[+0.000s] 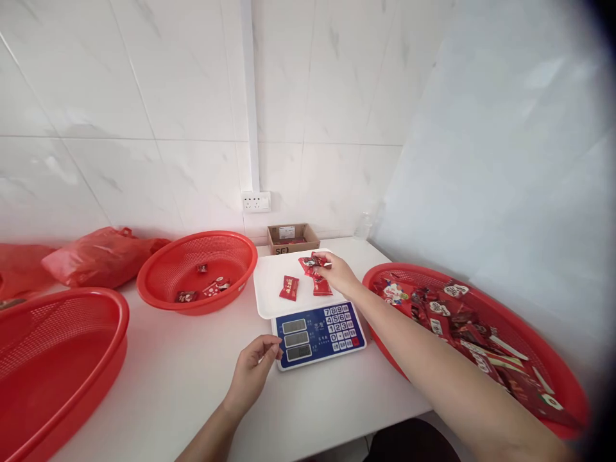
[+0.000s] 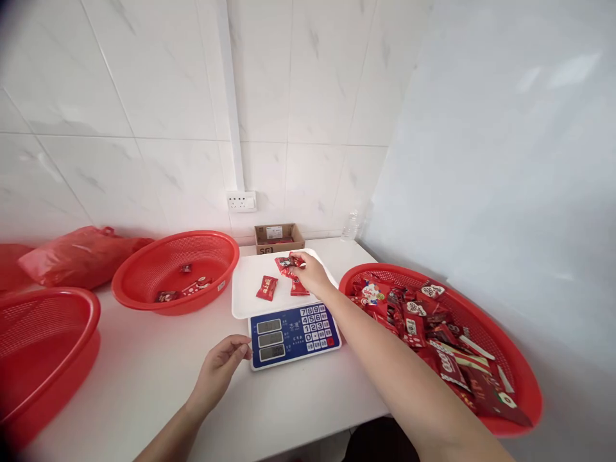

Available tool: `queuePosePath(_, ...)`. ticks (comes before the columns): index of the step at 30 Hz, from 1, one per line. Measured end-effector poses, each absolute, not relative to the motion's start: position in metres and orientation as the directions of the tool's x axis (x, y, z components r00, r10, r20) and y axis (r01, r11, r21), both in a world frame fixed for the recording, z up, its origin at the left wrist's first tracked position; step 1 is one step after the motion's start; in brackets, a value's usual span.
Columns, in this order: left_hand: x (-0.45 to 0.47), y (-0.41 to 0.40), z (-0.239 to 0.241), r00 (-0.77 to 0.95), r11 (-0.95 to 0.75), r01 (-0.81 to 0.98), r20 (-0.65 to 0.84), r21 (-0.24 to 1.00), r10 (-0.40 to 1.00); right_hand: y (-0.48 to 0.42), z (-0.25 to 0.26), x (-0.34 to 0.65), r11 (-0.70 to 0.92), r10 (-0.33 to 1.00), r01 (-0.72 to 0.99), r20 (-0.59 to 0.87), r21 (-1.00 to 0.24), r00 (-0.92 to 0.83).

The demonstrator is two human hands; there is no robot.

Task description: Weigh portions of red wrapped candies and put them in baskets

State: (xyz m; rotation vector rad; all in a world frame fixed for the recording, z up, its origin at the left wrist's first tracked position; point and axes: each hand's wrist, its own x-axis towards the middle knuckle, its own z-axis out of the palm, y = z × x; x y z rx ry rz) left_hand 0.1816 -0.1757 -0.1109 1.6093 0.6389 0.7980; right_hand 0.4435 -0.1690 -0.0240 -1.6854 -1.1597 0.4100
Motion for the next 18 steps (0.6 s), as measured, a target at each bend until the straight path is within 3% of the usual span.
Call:
queuePosePath(7,0.185,-0.187,-0.111,0.664,-0.241,0.039,0.155,0.97,0.731,-0.182,-0.01,0.448,-0.177,0.859,0.709,0.244,-0.683,0.449)
queuePosePath(14,0.185,-0.186,-0.11,0.668,-0.304,0.079,0.177,0.949,0.723,-0.217,0.008,0.466,-0.259,0.827,0.804,0.307,-0.535,0.47)
queuePosePath(18,0.186,-0.184,-0.111,0.662,-0.307,0.116,0.157,0.945,0.733,-0.267,0.023,0.512,-0.44,0.811,0.837,0.256,-0.325,0.526)
